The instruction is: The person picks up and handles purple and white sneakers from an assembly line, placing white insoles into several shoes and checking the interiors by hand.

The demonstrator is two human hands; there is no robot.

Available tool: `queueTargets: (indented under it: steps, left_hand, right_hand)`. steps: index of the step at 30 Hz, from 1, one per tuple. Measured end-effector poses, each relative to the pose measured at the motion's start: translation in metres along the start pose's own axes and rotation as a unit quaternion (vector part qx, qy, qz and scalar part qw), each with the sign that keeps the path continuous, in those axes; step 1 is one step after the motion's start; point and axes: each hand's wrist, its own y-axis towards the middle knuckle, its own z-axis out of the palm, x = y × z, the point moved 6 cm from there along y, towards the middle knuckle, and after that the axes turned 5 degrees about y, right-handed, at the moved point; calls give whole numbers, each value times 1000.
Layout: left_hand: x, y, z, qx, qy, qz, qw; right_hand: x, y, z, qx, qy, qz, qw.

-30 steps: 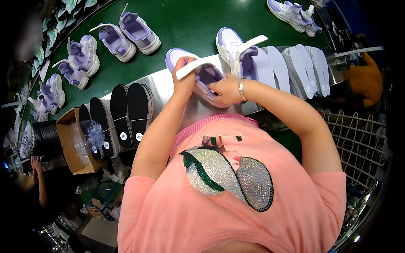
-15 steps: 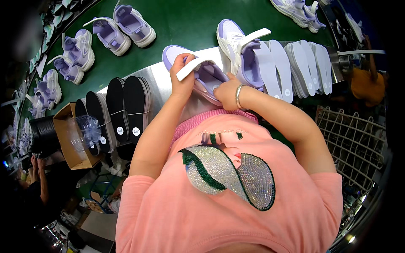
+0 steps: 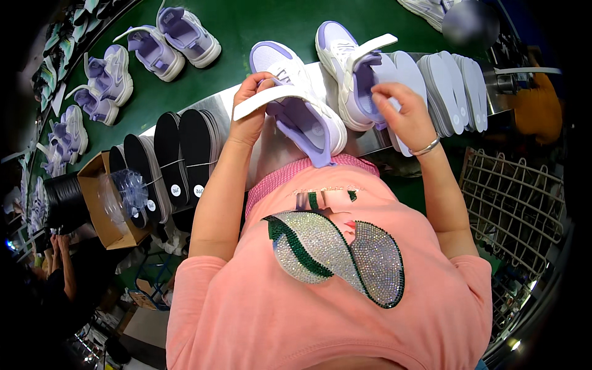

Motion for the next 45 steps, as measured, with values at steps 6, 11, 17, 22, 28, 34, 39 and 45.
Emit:
queueTargets:
  steps: [6, 11, 17, 22, 28, 34, 39, 45]
  left_hand:
    - [-21, 17, -10, 30, 142, 88, 985]
    - [-41, 28, -43, 38, 283, 50, 957]
    - [-121, -11, -14, -246, 223, 368, 868]
    - [-80, -8, 97, 68, 415, 324, 847]
    - [-28, 38, 111, 87, 382, 124, 912]
    - [-15, 46, 103, 17, 384, 105, 917]
    - [-18, 41, 109, 2, 406, 104, 908]
    - [-26, 28, 118, -7, 441, 129, 888]
  right_hand:
    - [-55, -27, 32, 25, -253, 42, 966]
    - [-27, -30, 41, 131, -196, 50, 970]
    - [-87, -9, -52, -135, -122, 101, 978]
    - [-160, -23, -64, -70, -360, 295, 882]
    - [-146, -26, -76, -104, -344, 300, 884]
    - [-67, -29, -81, -88, 290, 306, 903]
    - [-16, -26, -33, 202, 179, 296, 916]
    - [-14, 0, 25, 220, -241, 96, 940]
